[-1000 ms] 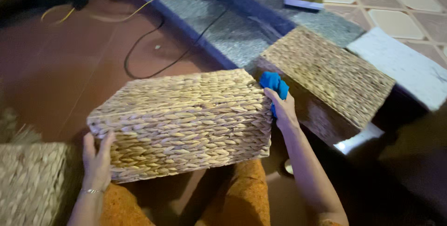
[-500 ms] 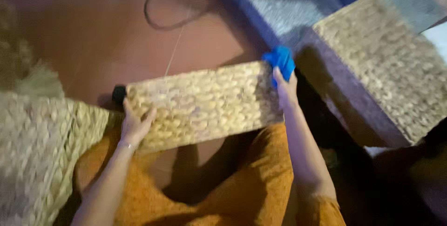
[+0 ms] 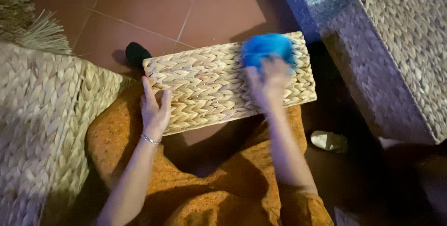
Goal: The person sits on the floor and wipes a woven water-hyacinth basket with a blue cloth, turning it to clean its sides and lid. They use scissors to trim stray fibers from the weave, then resume wiping and open the basket to wipe its inner surfaces.
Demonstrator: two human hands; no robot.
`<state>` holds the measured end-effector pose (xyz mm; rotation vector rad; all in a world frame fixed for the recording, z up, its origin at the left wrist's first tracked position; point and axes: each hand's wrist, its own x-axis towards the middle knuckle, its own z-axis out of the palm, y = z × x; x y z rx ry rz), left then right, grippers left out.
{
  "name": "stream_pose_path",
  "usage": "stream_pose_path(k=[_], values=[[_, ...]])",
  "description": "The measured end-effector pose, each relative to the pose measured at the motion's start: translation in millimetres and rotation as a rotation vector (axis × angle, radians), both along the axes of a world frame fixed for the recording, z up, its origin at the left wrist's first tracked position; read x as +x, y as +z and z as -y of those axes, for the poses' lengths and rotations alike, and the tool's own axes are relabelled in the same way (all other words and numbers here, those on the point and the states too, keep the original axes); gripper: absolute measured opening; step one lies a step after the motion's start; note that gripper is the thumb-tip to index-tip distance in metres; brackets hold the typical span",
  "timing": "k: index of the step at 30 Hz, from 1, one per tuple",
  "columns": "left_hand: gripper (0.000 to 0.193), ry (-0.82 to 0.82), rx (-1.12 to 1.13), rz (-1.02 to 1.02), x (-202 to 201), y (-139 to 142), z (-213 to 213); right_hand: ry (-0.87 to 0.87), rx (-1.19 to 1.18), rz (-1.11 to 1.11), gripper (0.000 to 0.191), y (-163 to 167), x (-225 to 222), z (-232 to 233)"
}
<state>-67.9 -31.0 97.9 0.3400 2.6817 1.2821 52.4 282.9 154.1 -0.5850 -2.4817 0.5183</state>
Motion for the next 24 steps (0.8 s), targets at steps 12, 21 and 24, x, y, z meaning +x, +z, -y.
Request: stream_pose_path(k=[12, 21, 24], values=[[0.073, 0.190, 0.593, 0.606, 46, 14, 29, 0.179, 0.157, 0.911, 0.029, -21, 35, 89], [0.089, 0.084, 0.659, 0.567, 84, -1, 29, -0.204, 0.427, 0.054, 0.043, -58, 53, -1], [0.084, 0.146, 0.647, 0.541, 96, -7, 30, 0.214, 0.264, -0.073, 0.024, -41, 40, 101]])
